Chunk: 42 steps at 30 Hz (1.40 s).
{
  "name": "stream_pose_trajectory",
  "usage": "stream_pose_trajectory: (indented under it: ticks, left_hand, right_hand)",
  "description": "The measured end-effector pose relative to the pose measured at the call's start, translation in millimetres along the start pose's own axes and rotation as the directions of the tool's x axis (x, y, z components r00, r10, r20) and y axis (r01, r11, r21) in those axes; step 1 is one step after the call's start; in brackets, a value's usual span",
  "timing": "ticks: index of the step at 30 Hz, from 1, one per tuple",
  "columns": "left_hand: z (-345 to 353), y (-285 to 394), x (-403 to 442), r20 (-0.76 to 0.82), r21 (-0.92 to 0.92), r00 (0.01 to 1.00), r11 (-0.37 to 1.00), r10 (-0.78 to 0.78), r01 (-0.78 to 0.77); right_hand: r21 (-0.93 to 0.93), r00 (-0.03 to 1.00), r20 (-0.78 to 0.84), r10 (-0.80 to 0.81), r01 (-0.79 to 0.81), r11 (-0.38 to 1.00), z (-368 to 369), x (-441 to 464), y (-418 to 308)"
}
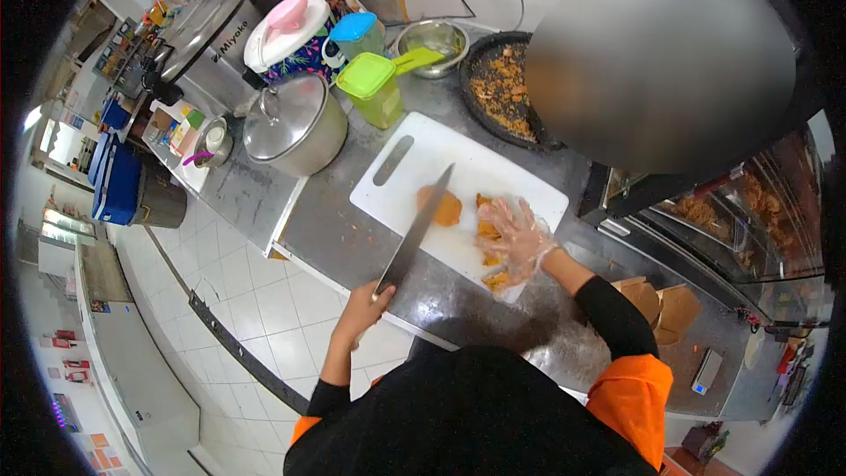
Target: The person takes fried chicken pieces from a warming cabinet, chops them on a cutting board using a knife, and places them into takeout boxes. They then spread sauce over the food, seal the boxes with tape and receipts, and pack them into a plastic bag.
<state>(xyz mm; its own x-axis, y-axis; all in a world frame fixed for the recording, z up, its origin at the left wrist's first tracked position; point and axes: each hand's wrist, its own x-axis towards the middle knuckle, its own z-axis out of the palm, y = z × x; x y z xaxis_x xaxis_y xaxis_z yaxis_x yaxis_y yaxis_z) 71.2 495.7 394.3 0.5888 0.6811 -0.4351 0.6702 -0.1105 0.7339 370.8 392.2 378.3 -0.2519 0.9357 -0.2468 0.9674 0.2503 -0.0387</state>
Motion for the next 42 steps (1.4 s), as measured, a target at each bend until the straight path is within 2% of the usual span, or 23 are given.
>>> stream_pose_trajectory:
  ticks: [1, 3, 7, 9, 10, 12, 13, 14, 16, 19, 21, 23, 26, 28, 29, 31, 32, 34, 35, 38, 40, 41, 42]
  left_hand:
    - [2, -8, -4, -0.017, -0.095, 0.99, 0.986, -0.14, 0.138]
    - [10, -23, -15, -0.036, -0.202, 0.986, 0.968, -0.162, 0.152]
    - [24, -27, -34, -0.079, -0.339, 0.961, 0.914, -0.263, 0.222]
    - [33, -39, -36, -0.057, -0.269, 0.954, 0.925, -0.294, 0.269]
    - [39, -39, -34, -0.086, -0.181, 0.977, 0.967, -0.196, 0.179]
    - [47, -39, -28, -0.082, -0.04, 0.991, 0.994, -0.105, 0.102]
    - [49, -31, -25, -0.023, -0.063, 0.99, 0.989, -0.138, 0.136]
    - [53, -35, -19, -0.007, -0.017, 1.0, 1.0, -0.009, 0.009]
    - [62, -33, -7, -0.117, 0.029, 0.979, 0.986, 0.165, -0.163]
    - [57, -8, 12, 0.009, 0.238, 0.995, 0.966, 0.097, -0.097]
    - [60, 0, 20, 0.011, 0.288, 0.998, 0.955, 0.069, -0.07]
    - [65, 7, 25, -0.01, 0.36, 0.998, 0.931, 0.065, -0.057]
    - [78, 11, 29, -0.039, 0.362, 0.999, 0.932, 0.021, -0.006]
    - [87, 7, 26, -0.046, 0.375, 0.998, 0.927, 0.049, -0.028]
    - [88, 5, 25, -0.047, 0.387, 0.996, 0.921, 0.074, -0.05]
    - [82, 14, 15, -0.04, 0.38, 0.998, 0.925, 0.038, -0.02]
    - [81, 18, 12, -0.027, 0.373, 1.0, 0.928, 0.009, 0.002]
    - [81, 16, 12, -0.022, 0.359, 1.0, 0.933, 0.017, -0.008]
    - [82, 15, 12, -0.016, 0.344, 0.999, 0.939, 0.03, -0.022]
    - [82, 15, 16, -0.014, 0.307, 1.0, 0.952, 0.005, -0.001]
    - [79, 19, 18, 0.003, 0.311, 1.0, 0.95, -0.013, 0.011]
    - [78, 21, 18, 0.023, 0.313, 0.999, 0.949, -0.029, 0.021]
    - [78, 20, 19, 0.021, 0.312, 0.999, 0.95, -0.031, 0.023]
  right_hand:
    - [-0.017, 1.0, -0.006, -0.001, 0.001, 1.0, -6, 10, 4]
    - [0.091, 0.977, 0.188, 0.103, -0.122, 0.988, -8, 28, 12]
    - [0.195, 0.981, 0.076, 0.178, -0.19, 0.962, 25, 34, -4]
    - [0.306, 0.825, -0.126, 0.55, -0.495, 0.813, 32, 22, -26]
    - [0.297, 0.829, -0.136, 0.543, -0.488, 0.821, 40, 17, -33]
    - [0.454, 0.526, -0.432, 0.733, -0.575, 0.681, 57, 18, -53]
    - [0.573, 0.429, -0.529, 0.732, -0.455, 0.681, 58, 20, -61]
    - [0.673, 0.337, -0.594, 0.73, -0.288, 0.681, 60, 21, -67]
    - [0.397, 0.281, -0.72, 0.634, -0.582, 0.709, 73, 27, -63]
    - [0.314, 0.44, -0.679, 0.587, -0.549, 0.775, 65, 24, -63]
    - [0.331, 0.404, -0.562, 0.721, -0.689, 0.644, 79, 34, -53]
    - [0.355, 0.395, -0.546, 0.738, -0.69, 0.631, 83, 40, -44]
    - [0.558, 0.28, -0.512, 0.812, -0.61, 0.563, 79, 40, -44]
    - [0.737, 0.095, -0.573, 0.814, -0.374, 0.563, 95, 40, -44]
    - [0.738, 0.098, -0.574, 0.813, -0.368, 0.566, 106, 43, -45]
    - [0.901, 0.002, -0.367, 0.93, 0.25, 0.355, 134, 51, -45]
    - [0.901, 0.007, -0.365, 0.931, 0.252, 0.352, 134, 51, -43]
    - [0.811, -0.009, -0.573, 0.82, -0.151, 0.565, 134, 50, -40]
    - [0.813, -0.007, -0.571, 0.821, -0.149, 0.564, 134, 51, -40]
    - [0.864, 0.025, -0.493, 0.87, -0.103, 0.493, 134, 53, -41]
    - [0.88, 0.063, -0.455, 0.888, 0.18, 0.439, 135, 54, -38]
    - [0.88, 0.065, -0.455, 0.888, 0.181, 0.438, 126, 54, -43]
    - [0.901, 0.06, -0.296, 0.953, 0.347, 0.258, 109, 54, -51]
